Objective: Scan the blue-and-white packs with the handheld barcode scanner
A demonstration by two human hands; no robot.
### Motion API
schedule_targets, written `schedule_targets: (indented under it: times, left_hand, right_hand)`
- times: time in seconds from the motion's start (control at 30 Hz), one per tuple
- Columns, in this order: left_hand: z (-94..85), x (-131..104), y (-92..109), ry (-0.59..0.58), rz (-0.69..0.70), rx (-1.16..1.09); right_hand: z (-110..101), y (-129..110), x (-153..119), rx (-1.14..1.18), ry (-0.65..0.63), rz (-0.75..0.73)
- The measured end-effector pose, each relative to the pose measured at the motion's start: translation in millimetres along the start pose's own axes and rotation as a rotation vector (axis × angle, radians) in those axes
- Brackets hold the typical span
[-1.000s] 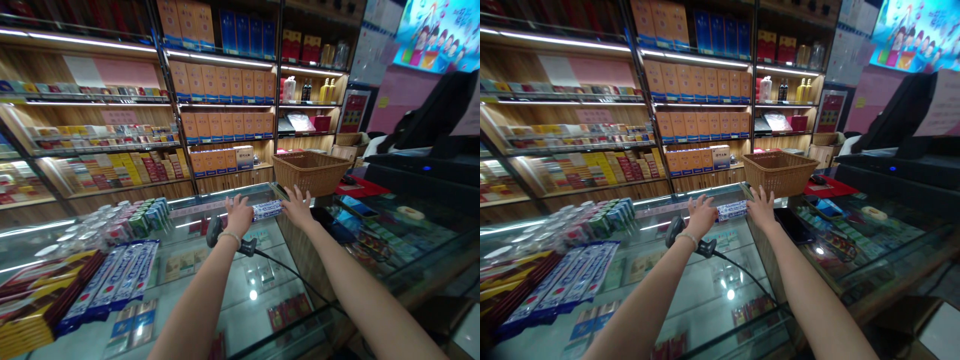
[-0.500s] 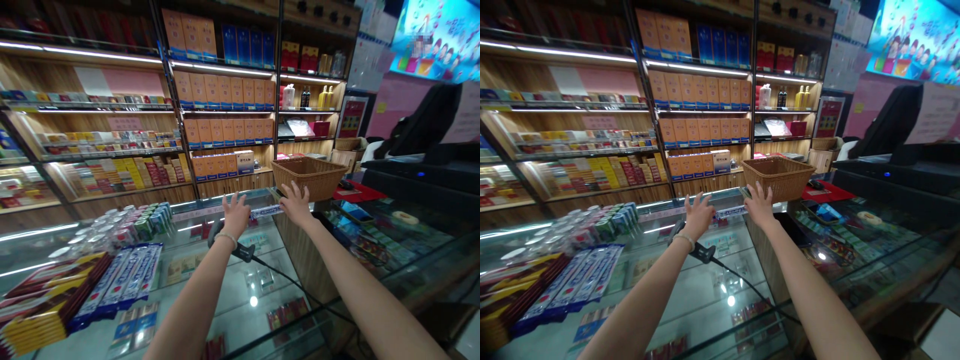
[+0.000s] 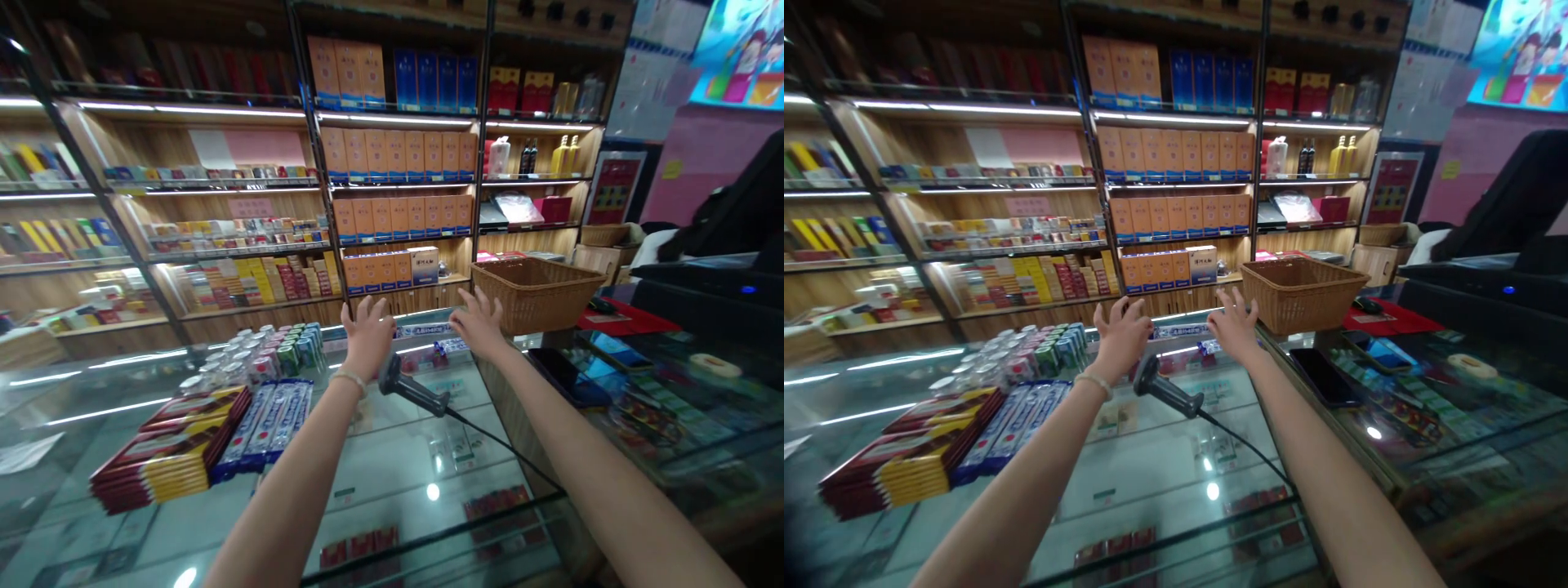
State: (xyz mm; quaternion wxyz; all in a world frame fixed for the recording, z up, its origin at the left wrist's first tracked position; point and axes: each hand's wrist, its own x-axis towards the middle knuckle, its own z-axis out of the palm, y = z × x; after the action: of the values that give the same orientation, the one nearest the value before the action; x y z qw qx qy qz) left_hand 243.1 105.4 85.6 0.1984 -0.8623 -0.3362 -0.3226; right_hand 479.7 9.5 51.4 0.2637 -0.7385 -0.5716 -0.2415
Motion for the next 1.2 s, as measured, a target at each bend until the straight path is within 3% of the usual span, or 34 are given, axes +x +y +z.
schedule_targets:
  times: [0.27, 0.53, 0.87, 1.2]
  left_hand:
    - [-17.0, -45, -48, 0.007, -0.071, 0.054]
    - [-22.8, -79, -68, 0.008, -0.147, 0.063]
    - [-20.9, -96, -70, 0.045, -0.185, 0.014]
    - [-21.5, -103, -61, 0.088, -0.023, -0.03]
  right_hand:
    - [16, -60, -4, 0.082, -0.043, -0.064]
    - [29, -98, -14, 0.147, -0.062, -0.058]
    - [31, -107, -26, 0.292, -0.027, -0.008]
    - [22, -106, -32, 0.365, -0.048, 0.069]
